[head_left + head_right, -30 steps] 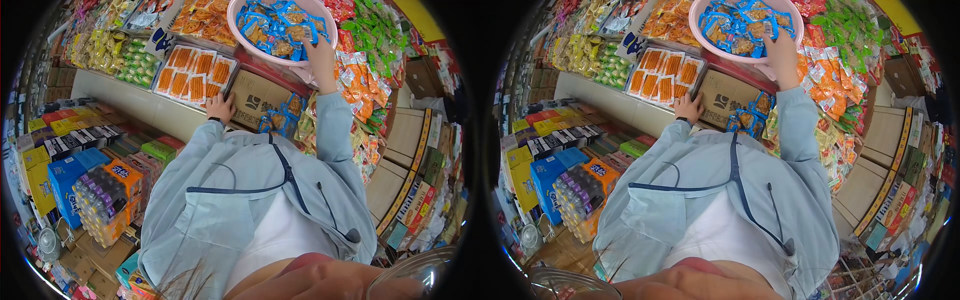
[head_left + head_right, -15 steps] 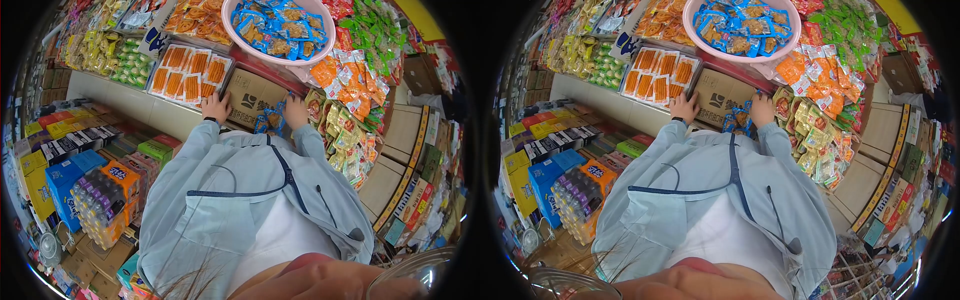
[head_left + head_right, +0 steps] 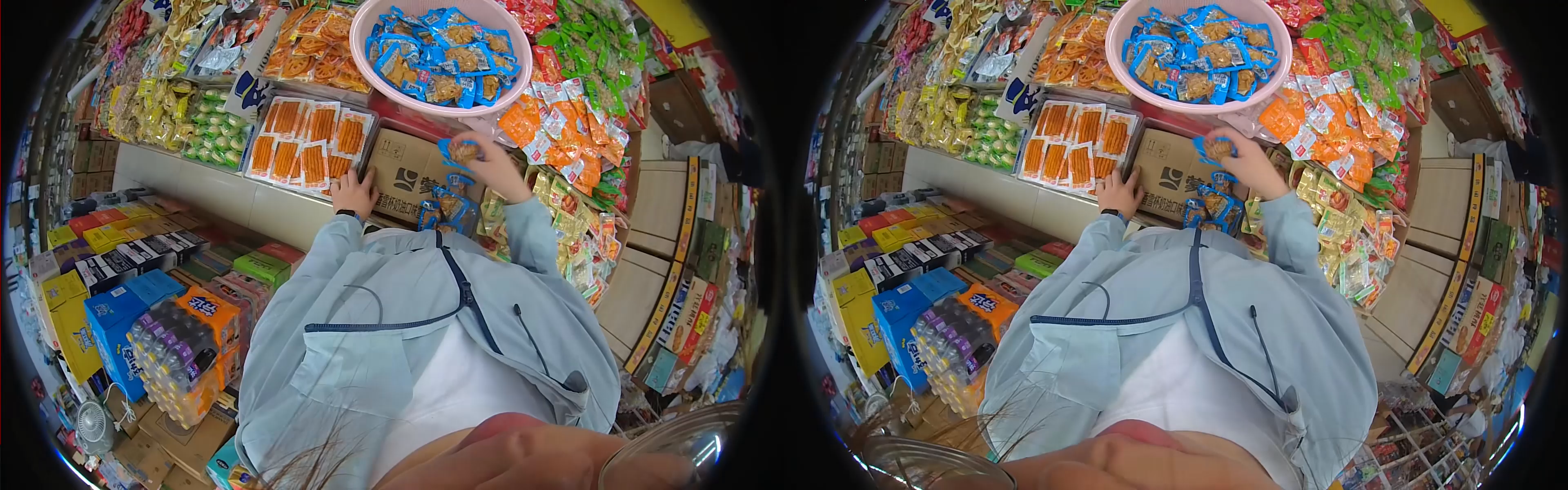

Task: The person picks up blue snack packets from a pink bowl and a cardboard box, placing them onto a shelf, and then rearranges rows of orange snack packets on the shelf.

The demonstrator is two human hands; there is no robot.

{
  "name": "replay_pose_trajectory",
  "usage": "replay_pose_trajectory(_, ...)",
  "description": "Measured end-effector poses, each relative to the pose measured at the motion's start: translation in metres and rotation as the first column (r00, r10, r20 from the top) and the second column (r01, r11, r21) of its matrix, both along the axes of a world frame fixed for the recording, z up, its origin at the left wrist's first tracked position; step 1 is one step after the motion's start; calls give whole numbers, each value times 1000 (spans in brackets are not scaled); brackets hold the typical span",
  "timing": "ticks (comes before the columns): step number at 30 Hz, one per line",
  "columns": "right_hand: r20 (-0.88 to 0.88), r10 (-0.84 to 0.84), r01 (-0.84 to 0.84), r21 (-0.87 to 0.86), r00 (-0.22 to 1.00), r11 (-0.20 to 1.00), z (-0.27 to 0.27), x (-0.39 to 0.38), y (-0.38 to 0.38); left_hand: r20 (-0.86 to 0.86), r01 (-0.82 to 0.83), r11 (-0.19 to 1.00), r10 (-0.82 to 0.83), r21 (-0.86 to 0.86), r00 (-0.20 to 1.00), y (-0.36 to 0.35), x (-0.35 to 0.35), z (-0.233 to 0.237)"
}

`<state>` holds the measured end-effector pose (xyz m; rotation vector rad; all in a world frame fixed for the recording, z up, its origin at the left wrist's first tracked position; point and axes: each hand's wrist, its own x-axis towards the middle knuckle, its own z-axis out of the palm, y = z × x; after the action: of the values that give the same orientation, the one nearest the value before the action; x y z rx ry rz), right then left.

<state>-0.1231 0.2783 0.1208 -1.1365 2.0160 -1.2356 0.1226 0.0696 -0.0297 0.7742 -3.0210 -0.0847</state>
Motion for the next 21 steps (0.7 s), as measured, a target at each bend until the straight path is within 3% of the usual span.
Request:
replay_pose_trajectory(1, 51, 70, -60, -170, 996, 984, 23, -3, -4, -3, 1, 1000, -1, -5, 1000, 0, 0, 1)
replay_pose_trajectory(4, 91, -151, 174, -359, 984, 917, 78, -12, -24, -23, 15, 999, -16, -44, 1000, -1, 2, 0)
replay_pose_trajectory(5, -136, -266, 211, -323, 954, 922, 75, -23, -34, -35, 23, 998, -25, -62, 999, -1, 1, -1)
replay_pose_trajectory(7, -558, -418, 309, -282, 717, 908, 59, -53, -60, -21, 9, 999, -10, -45, 1000, 0, 1, 1)
replay_pose_trajectory(8, -686, -329, 326, -140, 649, 935, 51, -56, -64, -14, 0, 999, 0, -38, 1000, 1, 1, 1)
replay_pose_trajectory(11, -897, -151, 451, 59, 415, 890, 33, -45, -76, -25, 13, 998, -15, -63, 1000, 1, 2, 1)
replay_pose_trajectory(12, -868, -153, 427, 73, 471, 901, 32, -49, -77, -27, 12, 999, -13, -47, 1000, 1, 2, 2)
replay_pose_trajectory(15, -902, -139, 461, 73, 408, 884, 31, -47, -73, -25, 25, 998, -27, -58, 999, 0, 2, 2)
replay_pose_trajectory(17, -844, -294, 321, -155, 448, 934, 33, -36, -66, -60, 25, 998, -29, -60, 998, 0, 2, 3)
replay_pose_trajectory(20, -757, -433, 126, -430, 490, 894, 5, 4, -44, -55, 17, 1000, -18, -22, 998, 0, 2, 2)
replay_pose_trajectory(21, -744, -336, 78, -359, 577, 930, -6, 22, -33, -64, 16, 1000, -17, -26, 998, 1, 2, 1)
